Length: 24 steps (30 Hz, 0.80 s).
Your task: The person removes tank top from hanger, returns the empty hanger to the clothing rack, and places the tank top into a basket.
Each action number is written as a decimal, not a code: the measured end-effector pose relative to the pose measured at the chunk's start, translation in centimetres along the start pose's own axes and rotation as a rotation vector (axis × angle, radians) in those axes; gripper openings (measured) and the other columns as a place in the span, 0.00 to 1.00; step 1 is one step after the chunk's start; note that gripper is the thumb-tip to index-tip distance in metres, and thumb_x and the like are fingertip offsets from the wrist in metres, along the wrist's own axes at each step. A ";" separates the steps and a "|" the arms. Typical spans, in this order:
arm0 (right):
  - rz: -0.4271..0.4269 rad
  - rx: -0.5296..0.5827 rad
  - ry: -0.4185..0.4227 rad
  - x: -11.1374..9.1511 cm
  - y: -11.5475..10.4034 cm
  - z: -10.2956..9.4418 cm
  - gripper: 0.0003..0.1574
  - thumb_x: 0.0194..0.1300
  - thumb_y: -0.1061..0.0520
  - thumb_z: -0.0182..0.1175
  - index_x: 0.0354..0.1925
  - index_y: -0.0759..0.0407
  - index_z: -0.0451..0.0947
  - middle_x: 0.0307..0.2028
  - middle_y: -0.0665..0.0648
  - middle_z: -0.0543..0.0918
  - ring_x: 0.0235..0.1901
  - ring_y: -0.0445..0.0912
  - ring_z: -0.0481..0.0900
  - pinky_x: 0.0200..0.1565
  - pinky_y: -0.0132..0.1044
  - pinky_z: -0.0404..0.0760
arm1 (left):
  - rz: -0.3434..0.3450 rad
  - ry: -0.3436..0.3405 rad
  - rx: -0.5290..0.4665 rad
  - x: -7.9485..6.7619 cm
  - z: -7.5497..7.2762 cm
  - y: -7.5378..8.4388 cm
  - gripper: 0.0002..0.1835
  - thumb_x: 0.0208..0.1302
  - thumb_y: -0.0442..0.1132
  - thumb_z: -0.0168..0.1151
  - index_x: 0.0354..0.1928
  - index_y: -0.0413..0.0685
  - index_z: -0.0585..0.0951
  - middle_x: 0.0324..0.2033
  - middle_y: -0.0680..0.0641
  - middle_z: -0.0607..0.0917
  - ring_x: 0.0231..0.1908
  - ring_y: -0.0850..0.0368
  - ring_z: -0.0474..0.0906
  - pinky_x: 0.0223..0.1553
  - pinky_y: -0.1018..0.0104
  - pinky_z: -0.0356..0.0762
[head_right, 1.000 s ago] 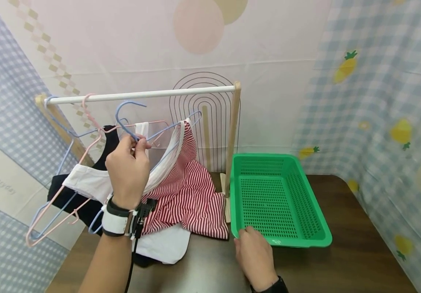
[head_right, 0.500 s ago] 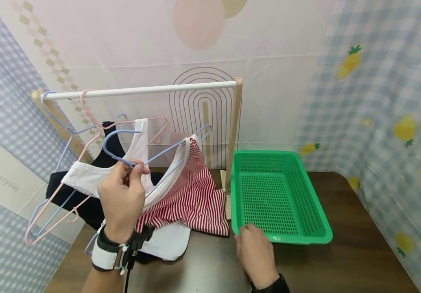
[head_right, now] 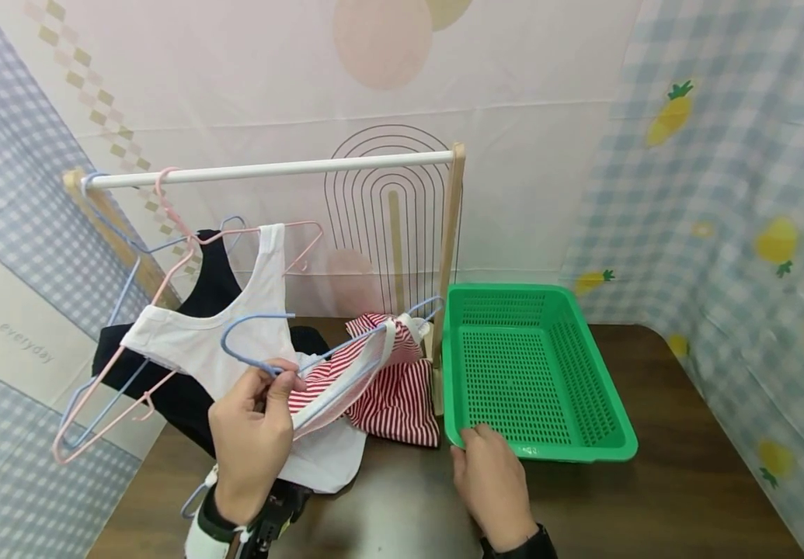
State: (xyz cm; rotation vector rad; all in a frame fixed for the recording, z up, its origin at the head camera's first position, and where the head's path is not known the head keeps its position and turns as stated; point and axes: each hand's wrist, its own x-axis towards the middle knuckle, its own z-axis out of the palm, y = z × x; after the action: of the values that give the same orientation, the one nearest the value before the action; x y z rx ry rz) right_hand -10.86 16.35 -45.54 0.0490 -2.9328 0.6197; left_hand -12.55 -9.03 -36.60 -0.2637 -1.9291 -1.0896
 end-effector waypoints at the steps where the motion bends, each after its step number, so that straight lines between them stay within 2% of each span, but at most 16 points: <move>1: 0.003 0.014 -0.003 0.0 0.0 0.0 0.17 0.61 0.59 0.68 0.46 0.67 0.87 0.39 0.61 0.86 0.39 0.54 0.84 0.42 0.52 0.85 | -0.003 -0.004 -0.001 -0.4 0.0 0.0 0.08 0.68 0.35 0.62 0.32 0.38 0.85 0.23 0.49 0.89 0.25 0.66 0.83 0.25 0.78 0.76; 4: 0.005 0.057 0.019 -0.2 0.0 -0.1 0.16 0.62 0.59 0.67 0.46 0.68 0.87 0.40 0.62 0.86 0.40 0.54 0.84 0.42 0.51 0.85 | -0.006 -0.016 -0.009 -1.4 0.1 -0.1 0.08 0.67 0.34 0.62 0.30 0.40 0.85 0.24 0.49 0.89 0.26 0.63 0.85 0.26 0.78 0.77; 6: -0.004 0.085 0.075 -0.4 -0.2 -0.1 0.15 0.63 0.60 0.66 0.45 0.68 0.86 0.40 0.62 0.86 0.40 0.53 0.84 0.40 0.49 0.85 | -0.005 -0.025 -0.005 -2.0 0.1 -0.1 0.08 0.66 0.34 0.63 0.29 0.41 0.85 0.23 0.50 0.88 0.25 0.65 0.83 0.25 0.79 0.76; 11: -0.067 0.153 0.304 -1.0 -0.9 -0.5 0.12 0.61 0.60 0.67 0.42 0.66 0.86 0.38 0.59 0.85 0.33 0.44 0.81 0.31 0.40 0.82 | 0.036 -0.041 0.008 -3.5 0.4 -0.1 0.06 0.63 0.31 0.66 0.27 0.45 0.84 0.21 0.56 0.86 0.21 0.73 0.73 0.22 0.79 0.70; 14: -0.137 0.196 0.434 -1.1 -1.6 -1.1 0.11 0.60 0.61 0.68 0.42 0.64 0.85 0.34 0.55 0.84 0.30 0.39 0.78 0.28 0.37 0.80 | 0.059 -0.049 0.010 -4.2 0.6 0.0 0.08 0.61 0.30 0.67 0.25 0.47 0.83 0.22 0.56 0.87 0.22 0.73 0.74 0.24 0.78 0.71; 18: -0.241 0.227 0.542 -1.1 -2.6 -1.9 0.17 0.58 0.64 0.70 0.48 0.65 0.84 0.31 0.53 0.83 0.29 0.38 0.77 0.27 0.34 0.79 | 0.103 -0.064 0.008 -5.1 0.8 0.2 0.06 0.59 0.28 0.68 0.28 0.46 0.85 0.22 0.56 0.86 0.21 0.74 0.71 0.22 0.80 0.69; 21: -0.288 0.222 0.576 -1.0 -3.2 -2.0 0.26 0.58 0.63 0.71 0.56 0.66 0.82 0.30 0.52 0.82 0.28 0.37 0.76 0.28 0.33 0.77 | 0.154 -0.080 -0.012 -5.8 0.9 0.4 0.05 0.57 0.27 0.69 0.30 0.45 0.85 0.21 0.56 0.86 0.19 0.74 0.68 0.21 0.82 0.66; 24: -0.322 0.197 0.597 -0.9 -3.5 -1.8 0.30 0.57 0.62 0.71 0.59 0.64 0.82 0.29 0.51 0.83 0.27 0.37 0.76 0.28 0.34 0.76 | 0.213 -0.087 -0.030 -6.4 1.0 0.5 0.06 0.56 0.27 0.69 0.32 0.44 0.85 0.21 0.55 0.85 0.19 0.70 0.72 0.21 0.80 0.68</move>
State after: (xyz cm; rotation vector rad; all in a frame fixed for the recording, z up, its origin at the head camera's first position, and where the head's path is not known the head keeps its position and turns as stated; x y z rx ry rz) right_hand -9.57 13.89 -42.67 0.2948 -2.2233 0.7161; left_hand -9.06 -6.53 -41.53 -0.5288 -1.9116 -0.9804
